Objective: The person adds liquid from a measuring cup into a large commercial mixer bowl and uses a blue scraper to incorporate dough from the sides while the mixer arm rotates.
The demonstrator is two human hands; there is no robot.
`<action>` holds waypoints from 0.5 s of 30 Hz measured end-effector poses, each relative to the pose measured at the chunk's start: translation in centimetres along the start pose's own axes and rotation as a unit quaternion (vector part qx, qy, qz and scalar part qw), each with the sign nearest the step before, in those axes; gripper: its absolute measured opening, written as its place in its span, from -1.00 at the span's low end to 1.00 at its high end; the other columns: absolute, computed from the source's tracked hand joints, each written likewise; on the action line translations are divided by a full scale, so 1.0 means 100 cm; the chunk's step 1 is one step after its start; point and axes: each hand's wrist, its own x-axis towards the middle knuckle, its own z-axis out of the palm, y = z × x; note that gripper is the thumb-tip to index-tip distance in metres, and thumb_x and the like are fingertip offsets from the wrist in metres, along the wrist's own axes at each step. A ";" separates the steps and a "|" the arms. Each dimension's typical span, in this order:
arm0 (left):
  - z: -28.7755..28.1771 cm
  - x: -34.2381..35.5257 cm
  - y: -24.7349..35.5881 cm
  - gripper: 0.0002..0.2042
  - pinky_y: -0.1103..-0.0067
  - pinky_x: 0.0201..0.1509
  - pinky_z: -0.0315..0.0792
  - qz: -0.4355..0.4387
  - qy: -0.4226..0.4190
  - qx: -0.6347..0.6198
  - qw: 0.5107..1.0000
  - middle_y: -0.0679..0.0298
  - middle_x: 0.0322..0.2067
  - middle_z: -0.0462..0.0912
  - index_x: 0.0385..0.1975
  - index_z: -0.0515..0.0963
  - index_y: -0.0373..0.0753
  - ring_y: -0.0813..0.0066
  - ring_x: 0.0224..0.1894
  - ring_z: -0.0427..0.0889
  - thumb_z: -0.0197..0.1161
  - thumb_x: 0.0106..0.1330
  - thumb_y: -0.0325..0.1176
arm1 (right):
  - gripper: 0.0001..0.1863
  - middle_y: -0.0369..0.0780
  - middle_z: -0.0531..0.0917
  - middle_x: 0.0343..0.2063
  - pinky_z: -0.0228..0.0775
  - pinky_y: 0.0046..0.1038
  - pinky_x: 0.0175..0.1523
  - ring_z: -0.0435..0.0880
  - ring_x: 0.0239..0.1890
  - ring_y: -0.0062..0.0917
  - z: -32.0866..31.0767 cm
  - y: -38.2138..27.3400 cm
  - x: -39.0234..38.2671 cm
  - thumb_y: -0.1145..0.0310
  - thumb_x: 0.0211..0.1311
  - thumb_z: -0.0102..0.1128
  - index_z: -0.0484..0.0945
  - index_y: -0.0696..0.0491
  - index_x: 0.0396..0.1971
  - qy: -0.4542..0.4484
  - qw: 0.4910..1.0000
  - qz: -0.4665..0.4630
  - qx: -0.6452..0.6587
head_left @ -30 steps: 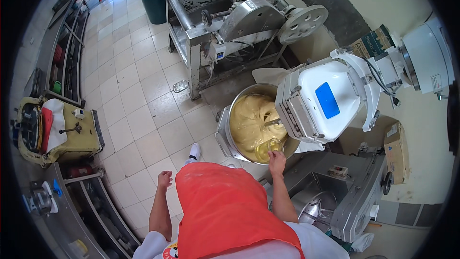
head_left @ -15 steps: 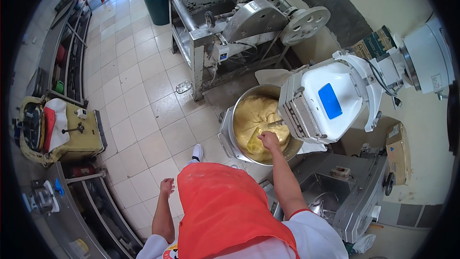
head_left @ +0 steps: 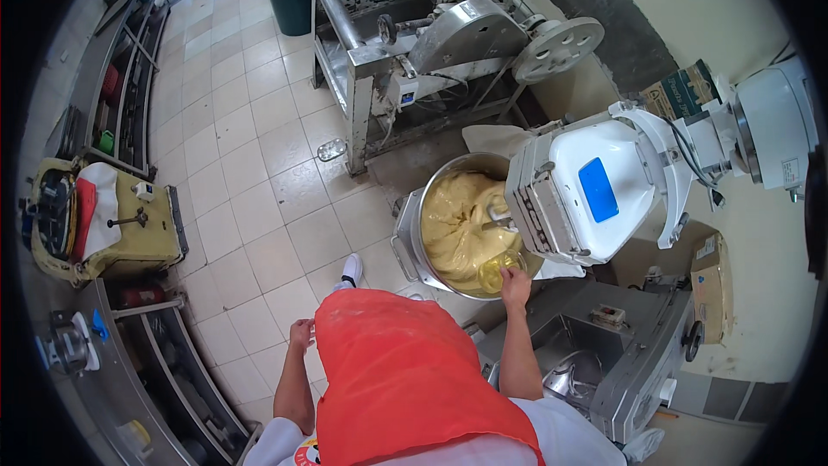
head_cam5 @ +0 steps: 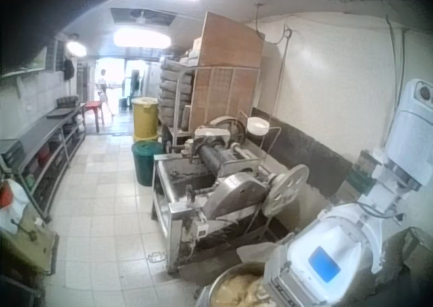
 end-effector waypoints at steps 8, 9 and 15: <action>0.008 0.010 0.032 -0.69 0.34 -0.19 0.41 0.013 -0.010 0.040 0.999 0.34 -0.28 0.52 -0.11 0.47 -0.17 0.36 -0.22 0.54 0.18 0.25 -0.15 | -0.75 -0.04 0.56 -0.51 0.37 -0.20 -0.26 0.56 -0.42 -0.14 0.005 -0.017 -0.027 0.25 0.12 0.28 0.61 0.16 -0.48 0.021 0.995 0.016 0.096; 0.008 0.010 0.039 -0.68 0.34 -0.20 0.41 0.019 -0.003 0.053 0.998 0.34 -0.28 0.52 -0.10 0.47 -0.17 0.37 -0.22 0.54 0.19 0.24 -0.15 | -0.75 -0.04 0.56 -0.51 0.37 -0.20 -0.26 0.56 -0.42 -0.14 0.006 -0.019 -0.027 0.25 0.12 0.28 0.61 0.16 -0.48 0.023 0.995 0.021 0.097; 0.008 0.013 0.063 -0.66 0.38 -0.24 0.42 0.042 -0.005 0.047 0.998 0.34 -0.27 0.52 -0.07 0.47 -0.18 0.40 -0.25 0.51 0.21 0.22 -0.15 | -0.75 -0.05 0.55 -0.52 0.37 -0.24 -0.26 0.56 -0.41 -0.17 -0.002 -0.032 -0.028 0.26 0.12 0.28 0.61 0.18 -0.49 0.000 0.994 0.017 0.112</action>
